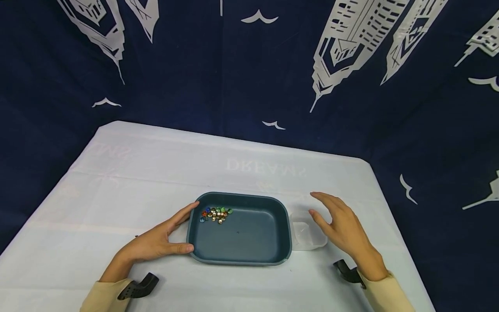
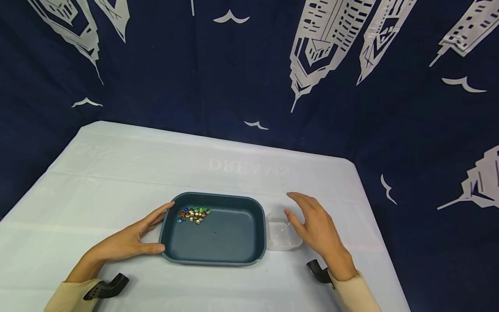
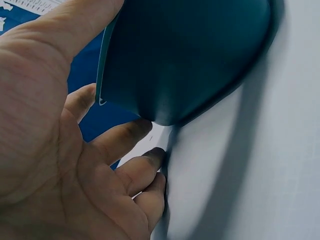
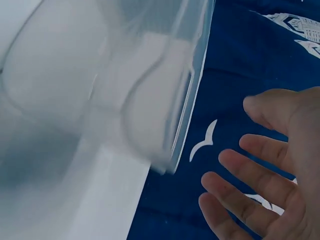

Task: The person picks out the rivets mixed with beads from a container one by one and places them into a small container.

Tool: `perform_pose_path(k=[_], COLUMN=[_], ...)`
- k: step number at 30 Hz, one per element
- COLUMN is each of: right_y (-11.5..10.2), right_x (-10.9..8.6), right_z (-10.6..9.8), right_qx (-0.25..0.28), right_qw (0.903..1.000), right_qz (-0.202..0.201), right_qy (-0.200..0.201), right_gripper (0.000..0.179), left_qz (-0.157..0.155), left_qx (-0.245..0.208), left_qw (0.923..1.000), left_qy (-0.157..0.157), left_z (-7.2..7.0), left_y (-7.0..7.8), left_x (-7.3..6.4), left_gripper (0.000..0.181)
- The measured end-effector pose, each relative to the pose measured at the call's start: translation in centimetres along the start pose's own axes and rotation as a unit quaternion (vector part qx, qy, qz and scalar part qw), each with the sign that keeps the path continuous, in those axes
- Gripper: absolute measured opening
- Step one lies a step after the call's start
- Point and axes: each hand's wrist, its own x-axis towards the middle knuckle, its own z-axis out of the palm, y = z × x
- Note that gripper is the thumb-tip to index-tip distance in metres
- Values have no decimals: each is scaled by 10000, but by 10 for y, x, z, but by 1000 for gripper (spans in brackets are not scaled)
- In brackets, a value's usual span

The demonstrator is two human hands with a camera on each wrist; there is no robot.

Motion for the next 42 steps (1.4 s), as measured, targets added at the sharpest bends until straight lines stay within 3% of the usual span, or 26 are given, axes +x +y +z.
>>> perform_pose_path(k=[10, 18, 31, 42], right_y=[-12, -20, -32, -52], right_x=[23, 34, 51, 62], right_z=[2, 6, 11, 22], right_qx=[464, 761, 995, 1238], right_qw=[9959, 9904, 9704, 9499], right_qz=[-751, -1019, -1818, -2157], right_qy=[-191, -542, -1237, -1894], right_gripper=[54, 48, 28, 24], left_qz=[48, 85, 69, 74], left_qx=[-8, -35, 57, 89], left_qw=[10000, 10000, 10000, 9999], left_qy=[20, 18, 33, 11], left_z=[-2, 0, 1, 1], left_y=[0, -1, -1, -2], left_x=[5, 2, 0, 1], left_gripper=[99, 98, 98, 97])
